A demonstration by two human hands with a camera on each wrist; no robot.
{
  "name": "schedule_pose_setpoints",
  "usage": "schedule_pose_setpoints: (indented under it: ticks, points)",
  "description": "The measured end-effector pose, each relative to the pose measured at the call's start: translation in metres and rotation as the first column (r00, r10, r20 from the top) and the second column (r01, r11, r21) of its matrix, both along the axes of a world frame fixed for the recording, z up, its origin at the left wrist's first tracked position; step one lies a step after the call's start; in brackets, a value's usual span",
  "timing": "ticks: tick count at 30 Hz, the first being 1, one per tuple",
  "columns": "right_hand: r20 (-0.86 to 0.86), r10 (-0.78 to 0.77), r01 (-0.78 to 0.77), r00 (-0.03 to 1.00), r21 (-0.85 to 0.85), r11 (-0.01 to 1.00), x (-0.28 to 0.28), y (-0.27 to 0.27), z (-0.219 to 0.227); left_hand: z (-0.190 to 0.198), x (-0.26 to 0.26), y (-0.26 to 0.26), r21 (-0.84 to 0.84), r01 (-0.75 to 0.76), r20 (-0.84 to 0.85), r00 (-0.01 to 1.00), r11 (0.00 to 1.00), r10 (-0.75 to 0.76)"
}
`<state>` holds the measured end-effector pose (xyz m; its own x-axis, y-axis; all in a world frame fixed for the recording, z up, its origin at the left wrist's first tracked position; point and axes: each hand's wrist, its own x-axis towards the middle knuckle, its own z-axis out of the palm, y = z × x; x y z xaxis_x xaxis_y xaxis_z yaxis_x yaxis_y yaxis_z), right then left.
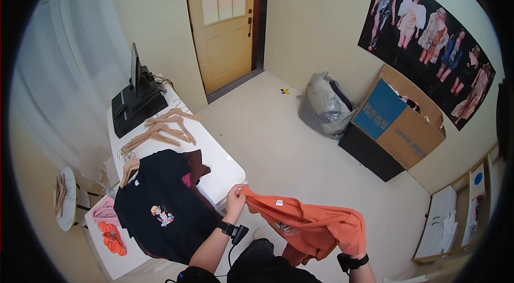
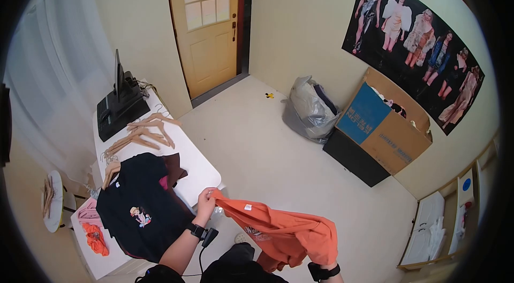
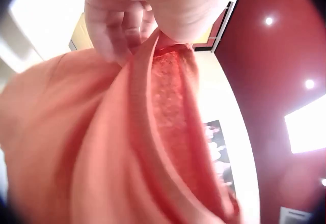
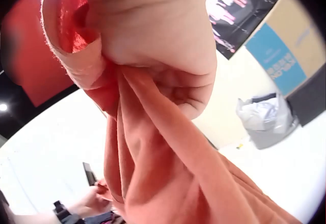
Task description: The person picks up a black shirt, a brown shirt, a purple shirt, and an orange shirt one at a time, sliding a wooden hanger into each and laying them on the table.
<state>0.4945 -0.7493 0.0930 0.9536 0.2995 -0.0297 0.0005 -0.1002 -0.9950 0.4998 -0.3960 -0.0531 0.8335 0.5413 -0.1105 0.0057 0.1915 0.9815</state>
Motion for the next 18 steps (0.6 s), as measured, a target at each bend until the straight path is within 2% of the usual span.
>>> schedule_pose_setpoints:
  ticks: [1,2,3,4,5,6,7,8,9,10,11,12,13,14,15,16,17,18]
  points:
    - [-0.007,-0.014,0.013,1.0,-0.063,0.998,0.018,-0.009,-0.017,0.004,0.01,-0.002,-0.037,0.069,0.025,0.997,0.997,-0.068]
    - [-0.014,-0.03,0.028,0.999,-0.123,0.992,0.034,-0.016,-0.028,0.009,0.019,-0.006,-0.038,0.076,0.024,0.997,0.996,-0.075]
    - [-0.075,0.04,-0.052,0.996,-0.167,0.985,0.05,-0.016,-0.027,0.015,0.027,-0.01,-0.069,0.147,0.037,0.989,0.987,-0.145]
    - [-0.076,0.034,-0.046,0.997,-0.168,0.985,0.061,-0.016,-0.033,0.023,0.034,-0.016,-0.101,0.217,0.051,0.976,0.971,-0.213]
    - [0.006,0.058,-0.056,0.998,-0.195,0.979,0.073,-0.016,-0.046,0.032,0.041,-0.021,-0.104,0.222,0.051,0.975,0.969,-0.218]
    - [0.087,0.086,-0.065,0.993,-0.224,0.972,0.087,-0.02,-0.069,0.044,0.047,-0.027,-0.072,0.294,0.095,0.953,0.953,-0.287]
    - [-0.094,0.044,-0.076,0.995,-0.375,0.924,0.1,-0.046,-0.114,0.055,0.051,-0.035,-0.04,0.362,0.136,0.925,0.931,-0.354]
    - [-0.096,0.041,-0.075,0.994,-0.381,0.922,0.105,-0.075,-0.158,0.064,0.054,-0.044,-0.046,0.364,0.137,0.925,0.93,-0.355]
    - [-0.197,0.063,-0.184,0.978,-0.692,0.698,0.108,-0.076,-0.161,0.072,0.058,-0.054,-0.036,0.413,0.136,0.904,0.91,-0.405]
    - [-0.298,0.044,-0.293,0.954,-0.883,0.368,0.111,-0.075,-0.165,0.081,0.061,-0.061,-0.024,0.461,0.133,0.881,0.887,-0.454]
    - [-0.246,0.163,-0.294,0.955,-0.734,0.613,0.117,-0.052,-0.141,0.09,0.062,-0.066,0.018,0.514,0.094,0.853,0.857,-0.514]
    - [-0.202,0.246,-0.317,0.948,-0.651,0.69,0.123,-0.02,-0.12,0.096,0.064,-0.07,0.056,0.565,0.052,0.822,0.823,-0.568]
    - [-0.159,0.358,-0.379,0.92,-0.587,0.715,0.13,0.014,-0.105,0.094,0.067,-0.074,0.138,0.581,0.061,0.803,0.802,-0.592]
    - [-0.083,0.439,-0.431,0.895,-0.423,0.797,0.137,0.056,-0.083,0.097,0.071,-0.076,0.286,0.557,0.086,0.796,0.78,-0.599]
    - [0.008,0.505,-0.488,0.863,-0.243,0.838,0.143,0.087,-0.069,0.102,0.074,-0.079,0.337,0.519,0.123,0.803,0.785,-0.583]
    - [0.008,0.52,-0.503,0.854,-0.239,0.83,0.151,0.102,-0.078,0.105,0.077,-0.079,0.389,0.475,0.159,0.809,0.789,-0.565]
    - [-0.06,0.594,-0.577,0.802,-0.331,0.746,0.165,0.118,-0.094,0.107,0.081,-0.076,0.395,0.457,0.155,0.822,0.797,-0.549]
    - [-0.131,0.659,-0.645,0.741,-0.412,0.644,0.175,0.133,-0.105,0.107,0.084,-0.07,0.399,0.379,0.167,0.865,0.835,-0.472]
